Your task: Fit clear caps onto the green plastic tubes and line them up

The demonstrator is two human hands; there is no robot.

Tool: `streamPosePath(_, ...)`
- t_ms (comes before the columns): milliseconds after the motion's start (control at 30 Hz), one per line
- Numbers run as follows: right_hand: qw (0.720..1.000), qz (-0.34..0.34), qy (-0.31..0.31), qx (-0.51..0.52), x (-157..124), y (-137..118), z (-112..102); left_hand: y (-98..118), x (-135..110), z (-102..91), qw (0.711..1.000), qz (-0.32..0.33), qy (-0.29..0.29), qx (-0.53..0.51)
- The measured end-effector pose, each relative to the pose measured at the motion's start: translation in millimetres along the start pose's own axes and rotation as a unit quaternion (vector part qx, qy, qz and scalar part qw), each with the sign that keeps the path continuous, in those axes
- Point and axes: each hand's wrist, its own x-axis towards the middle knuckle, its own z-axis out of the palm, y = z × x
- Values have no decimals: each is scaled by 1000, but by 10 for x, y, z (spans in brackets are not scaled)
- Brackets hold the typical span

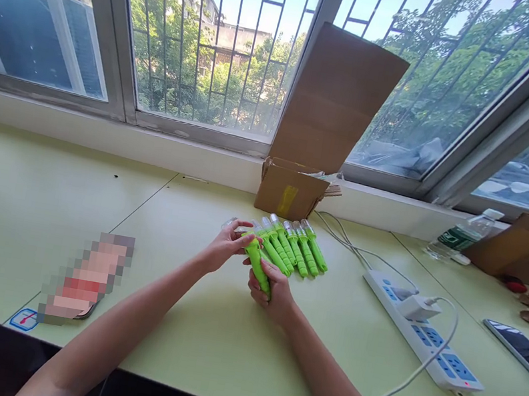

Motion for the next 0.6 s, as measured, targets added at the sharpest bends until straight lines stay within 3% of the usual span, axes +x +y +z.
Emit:
streamPosePath(133,993,-53,68,-83,33,48,-18,-19,58,-103,987,45,104,118)
streamPosePath(233,972,-102,129,-168,28,67,-14,-47,78,-286,919,88,208,322)
streamPosePath(333,958,-132,145,-212,24,82,-11,-90,66,-447,843,73,218,486)
streamPosePath(400,951,-149,144,-231,31,105,-22,-128,49,-501,817,37,204,538)
streamPosePath(600,930,-177,159,-282,64,169,-95,-165,19,-483,823,17,172,541)
